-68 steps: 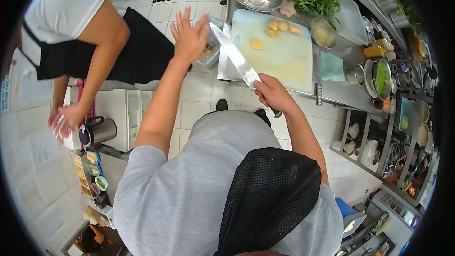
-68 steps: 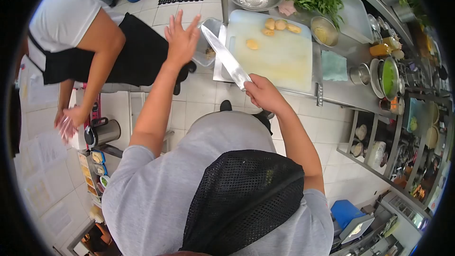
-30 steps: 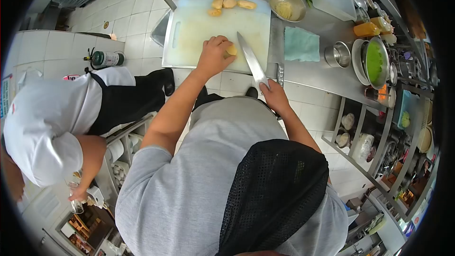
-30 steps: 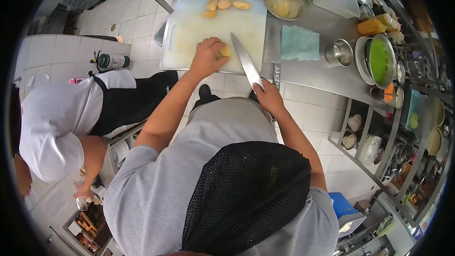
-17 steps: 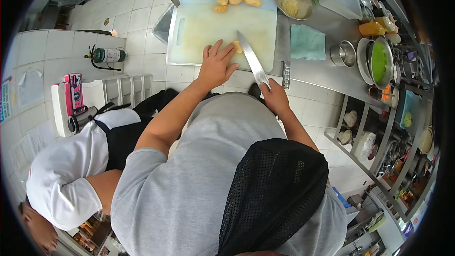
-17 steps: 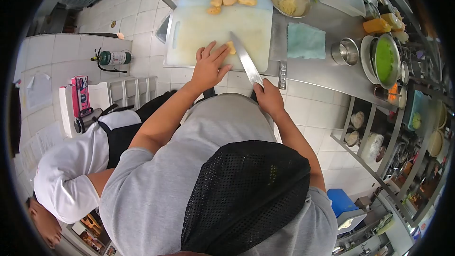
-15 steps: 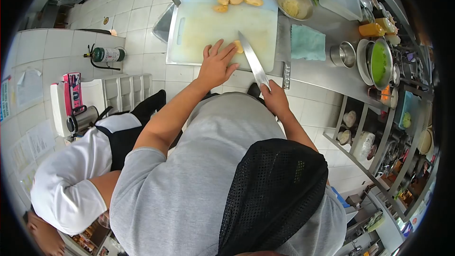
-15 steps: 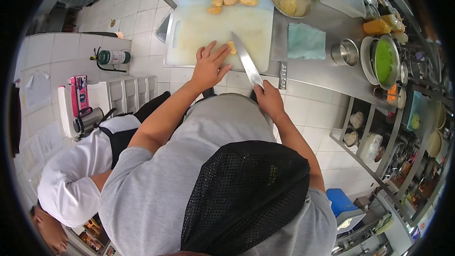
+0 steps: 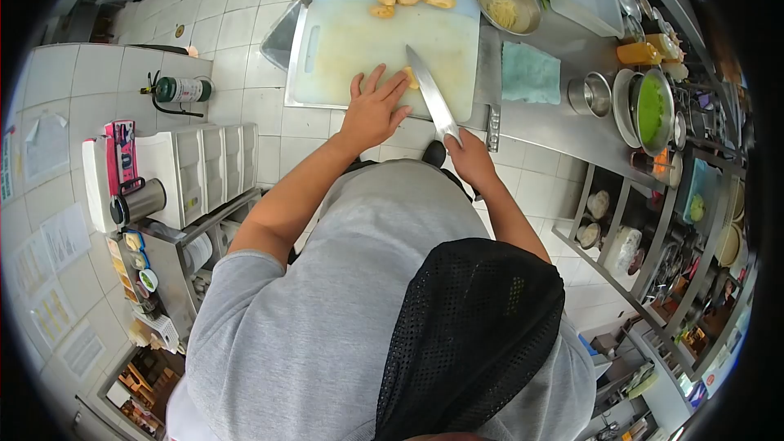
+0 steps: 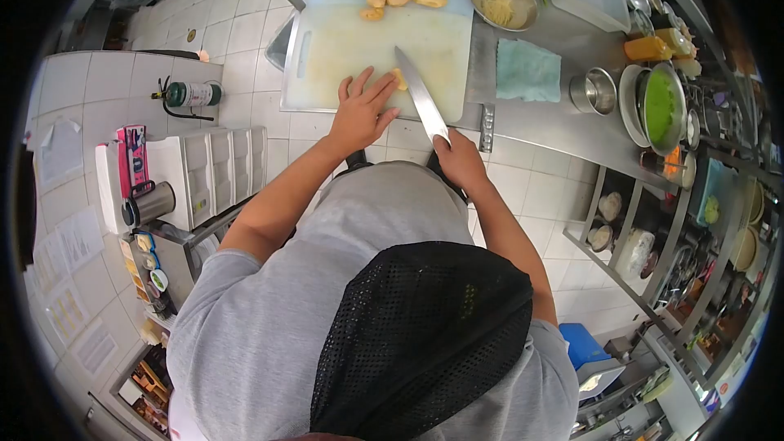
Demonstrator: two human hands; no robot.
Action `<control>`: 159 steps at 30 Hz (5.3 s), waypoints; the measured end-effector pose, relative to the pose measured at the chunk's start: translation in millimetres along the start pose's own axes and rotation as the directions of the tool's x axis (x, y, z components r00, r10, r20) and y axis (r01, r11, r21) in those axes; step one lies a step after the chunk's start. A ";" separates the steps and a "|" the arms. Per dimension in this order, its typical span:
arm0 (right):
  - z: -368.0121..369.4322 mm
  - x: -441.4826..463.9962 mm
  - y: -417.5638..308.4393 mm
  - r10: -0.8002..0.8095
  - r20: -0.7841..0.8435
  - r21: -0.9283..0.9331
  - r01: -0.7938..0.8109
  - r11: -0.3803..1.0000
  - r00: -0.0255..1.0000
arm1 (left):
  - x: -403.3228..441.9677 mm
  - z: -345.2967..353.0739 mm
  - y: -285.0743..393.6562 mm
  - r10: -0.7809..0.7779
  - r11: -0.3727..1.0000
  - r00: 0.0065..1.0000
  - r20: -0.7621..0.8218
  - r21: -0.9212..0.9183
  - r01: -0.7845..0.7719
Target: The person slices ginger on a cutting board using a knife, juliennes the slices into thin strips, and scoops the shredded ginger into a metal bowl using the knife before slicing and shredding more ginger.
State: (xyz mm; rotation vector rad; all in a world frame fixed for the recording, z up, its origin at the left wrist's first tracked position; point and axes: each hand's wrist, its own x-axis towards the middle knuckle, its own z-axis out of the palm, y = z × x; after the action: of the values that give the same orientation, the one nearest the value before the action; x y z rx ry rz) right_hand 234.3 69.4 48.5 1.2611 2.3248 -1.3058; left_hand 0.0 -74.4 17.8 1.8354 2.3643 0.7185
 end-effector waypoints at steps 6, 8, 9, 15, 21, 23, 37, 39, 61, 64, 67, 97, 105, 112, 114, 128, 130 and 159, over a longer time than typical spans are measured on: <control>-2.0 -1.2 9.4 -0.011 0.054 0.020 0.009 1.000 0.998 | -1.1 1.0 2.8 -0.032 0.999 0.999 0.004 -0.004 0.032; 3.4 10.9 9.6 -0.046 0.036 0.000 0.046 0.999 0.998 | -0.7 1.7 3.4 -0.029 1.000 0.999 0.013 0.012 0.029; 4.6 14.8 7.8 -0.083 0.019 -0.022 0.083 0.996 0.996 | -0.4 1.6 4.0 -0.025 1.000 1.000 0.014 0.011 0.025; 3.5 6.6 7.1 -0.082 0.017 0.016 0.082 0.997 0.996 | -0.1 0.3 2.6 -0.030 0.999 0.999 0.033 0.012 0.030; 2.1 -3.6 11.5 -0.031 0.066 0.016 0.030 0.999 0.997 | -1.9 0.4 3.5 -0.019 1.000 1.000 0.010 0.010 0.019; 8.6 9.1 9.0 -0.065 0.041 0.022 0.064 0.998 0.997 | -1.4 0.0 2.9 -0.036 0.999 0.998 0.051 0.003 0.036; 6.4 9.6 1.5 -0.035 0.098 0.045 0.030 0.999 0.995 | -3.1 0.5 1.2 -0.019 1.000 0.999 0.043 0.014 0.019; 11.0 21.3 -2.4 -0.062 0.104 0.037 0.058 0.998 0.993 | -4.0 0.3 2.3 -0.013 1.000 0.999 0.049 0.018 0.012; 19.4 16.7 -30.1 -0.118 0.097 -0.026 0.121 0.992 0.988 | -16.9 -14.0 -6.0 -0.126 0.992 0.991 0.048 0.026 0.125; 10.3 13.7 -28.7 -0.142 0.090 -0.071 0.148 0.986 0.986 | -21.3 -11.6 -14.2 -0.148 0.987 0.988 0.045 0.070 0.145; -15.6 0.4 -27.5 -0.151 0.005 -0.168 0.149 0.974 0.989 | -23.7 -10.9 -18.9 -0.155 0.987 0.987 0.046 0.057 0.152; 4.3 20.5 -0.7 -0.097 -0.065 -0.088 0.092 0.992 0.993 | -1.9 -0.4 4.6 -0.054 0.999 0.996 0.071 -0.004 0.054; 1.3 -2.9 8.6 -0.043 -0.016 -0.020 0.043 0.999 0.999 | -1.5 0.4 2.7 -0.047 0.999 0.996 0.070 0.007 0.047; 10.3 16.1 2.1 -0.070 -0.014 -0.039 0.069 0.997 0.997 | -1.4 1.6 3.9 -0.026 1.000 0.999 0.046 0.006 0.026; 11.4 14.5 2.4 -0.064 -0.019 -0.028 0.063 0.998 0.998 | -0.6 0.8 3.1 -0.022 1.000 0.999 0.037 -0.004 0.022; 22.3 19.9 8.9 -0.105 -0.034 0.006 0.105 0.994 0.994 | -0.8 1.0 3.3 -0.026 1.000 0.999 0.046 0.006 0.026; 22.2 14.7 9.0 -0.099 -0.029 0.036 0.100 0.994 0.995 | -0.2 0.2 3.1 -0.025 1.000 0.998 0.051 0.012 0.024; 24.0 14.0 -10.2 -0.083 0.038 -0.040 0.084 0.996 0.996 | -10.2 -9.8 -1.5 -0.111 0.992 0.990 0.086 0.064 0.106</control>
State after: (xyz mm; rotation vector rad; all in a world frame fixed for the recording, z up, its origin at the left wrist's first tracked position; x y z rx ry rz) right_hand 212.6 56.5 33.1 1.1298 2.3902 -1.2875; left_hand -1.6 -87.3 23.5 1.7057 2.4307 0.5487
